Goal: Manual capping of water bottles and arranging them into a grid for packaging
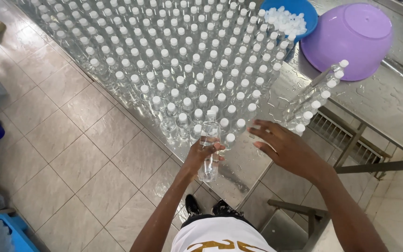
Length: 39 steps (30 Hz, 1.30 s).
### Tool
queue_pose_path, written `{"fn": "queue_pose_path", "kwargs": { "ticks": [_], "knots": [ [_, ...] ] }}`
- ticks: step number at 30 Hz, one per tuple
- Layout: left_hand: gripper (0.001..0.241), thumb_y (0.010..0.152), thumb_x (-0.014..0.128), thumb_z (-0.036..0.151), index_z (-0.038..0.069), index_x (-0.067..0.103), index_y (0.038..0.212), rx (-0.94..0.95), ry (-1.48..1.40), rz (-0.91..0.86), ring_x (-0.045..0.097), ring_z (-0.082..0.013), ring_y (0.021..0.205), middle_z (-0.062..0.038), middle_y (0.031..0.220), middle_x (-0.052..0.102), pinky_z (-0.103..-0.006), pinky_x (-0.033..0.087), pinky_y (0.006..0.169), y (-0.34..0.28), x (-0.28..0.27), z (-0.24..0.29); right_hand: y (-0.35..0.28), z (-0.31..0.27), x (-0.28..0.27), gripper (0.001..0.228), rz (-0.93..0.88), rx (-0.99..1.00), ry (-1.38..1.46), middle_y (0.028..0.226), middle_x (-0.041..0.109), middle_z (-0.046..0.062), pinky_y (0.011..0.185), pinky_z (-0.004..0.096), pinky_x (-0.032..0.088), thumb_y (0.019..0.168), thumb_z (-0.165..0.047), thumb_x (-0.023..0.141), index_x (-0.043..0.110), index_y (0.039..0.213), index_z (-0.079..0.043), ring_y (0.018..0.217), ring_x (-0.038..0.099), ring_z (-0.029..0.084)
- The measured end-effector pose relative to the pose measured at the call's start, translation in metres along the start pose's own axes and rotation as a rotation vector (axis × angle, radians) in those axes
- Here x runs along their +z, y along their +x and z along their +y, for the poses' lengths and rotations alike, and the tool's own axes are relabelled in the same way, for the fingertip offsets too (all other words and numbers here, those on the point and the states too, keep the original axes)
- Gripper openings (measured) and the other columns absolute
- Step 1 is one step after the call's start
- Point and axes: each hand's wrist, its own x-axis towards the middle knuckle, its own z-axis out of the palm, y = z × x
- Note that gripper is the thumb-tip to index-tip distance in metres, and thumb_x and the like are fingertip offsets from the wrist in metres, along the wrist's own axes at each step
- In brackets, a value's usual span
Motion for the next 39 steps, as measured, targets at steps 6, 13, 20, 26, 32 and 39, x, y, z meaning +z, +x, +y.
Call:
{"fn": "queue_pose_path", "kwargs": {
  "ticks": [6,13,20,26,32,39],
  "knots": [
    [0.069,0.096,0.081,0.042,-0.001,0.054,0.142,-0.013,0.034,-0.053,0.082,-0.0336,0.099,-0.027,0.127,0.076,-0.0454,0.071,0.079,0.003,-0.003,0.005,-0.008,0.027,0.02,0.045,-0.135,0.099,-0.005,0.152,0.06,0.007,0.113,0.047,0.056,0.113,-0.041,0.047,0.059,0.155,-0.028,0.137,0.066,0.029],
    [0.1,0.086,0.087,0.047,-0.004,0.04,0.158,0.048,0.369,-0.316,0.074,-0.0333,0.112,-0.03,0.139,0.068,-0.0385,0.067,0.081,-0.018,0.0,0.033,0.027,0.021,0.023,0.05,-0.051,-0.073,0.001,0.147,0.063,0.014,0.111,0.051,0.056,0.113,-0.04,0.046,0.054,0.158,-0.018,0.136,0.064,0.036],
    [0.095,0.084,0.089,0.039,-0.003,0.046,0.157,0.025,0.64,-0.496,0.071,-0.0433,0.102,-0.03,0.126,0.069,-0.0503,0.064,0.083,-0.027,-0.035,0.013,0.028,0.062,0.069,0.044,-0.196,-0.5,-0.206,0.122,0.069,0.007,0.088,0.044,0.06,0.11,-0.046,0.049,0.056,0.145,-0.02,0.112,0.073,0.03],
    [0.116,0.073,0.078,0.057,0.009,0.035,0.169,-0.1,0.988,-0.362,0.079,-0.0363,0.104,-0.021,0.126,0.077,-0.0566,0.055,0.106,-0.054,-0.005,0.042,0.014,0.066,0.122,0.062,-0.399,0.374,0.592,0.051,0.043,0.002,0.054,0.038,0.026,0.108,-0.045,0.051,0.046,0.055,-0.013,0.046,0.028,0.015],
    [0.11,0.075,0.081,0.05,0.007,0.036,0.166,-0.052,1.009,-0.327,0.076,-0.0366,0.105,-0.021,0.133,0.072,-0.0562,0.057,0.102,-0.048,-0.01,0.033,0.004,0.043,0.083,0.059,-0.421,0.406,0.343,0.068,0.063,0.003,0.059,0.033,0.041,0.1,-0.065,0.031,0.071,0.119,-0.025,0.056,0.058,0.018],
    [0.101,0.069,0.08,0.056,0.01,0.052,0.154,-0.054,0.755,-0.642,0.066,-0.038,0.13,-0.017,0.148,0.064,-0.055,0.052,0.115,-0.026,-0.023,0.007,-0.027,0.098,0.126,0.042,-0.244,-0.278,0.037,0.085,0.064,0.0,0.057,0.038,0.051,0.107,-0.06,0.043,0.057,0.108,-0.021,0.067,0.062,0.02]
  ]
}}
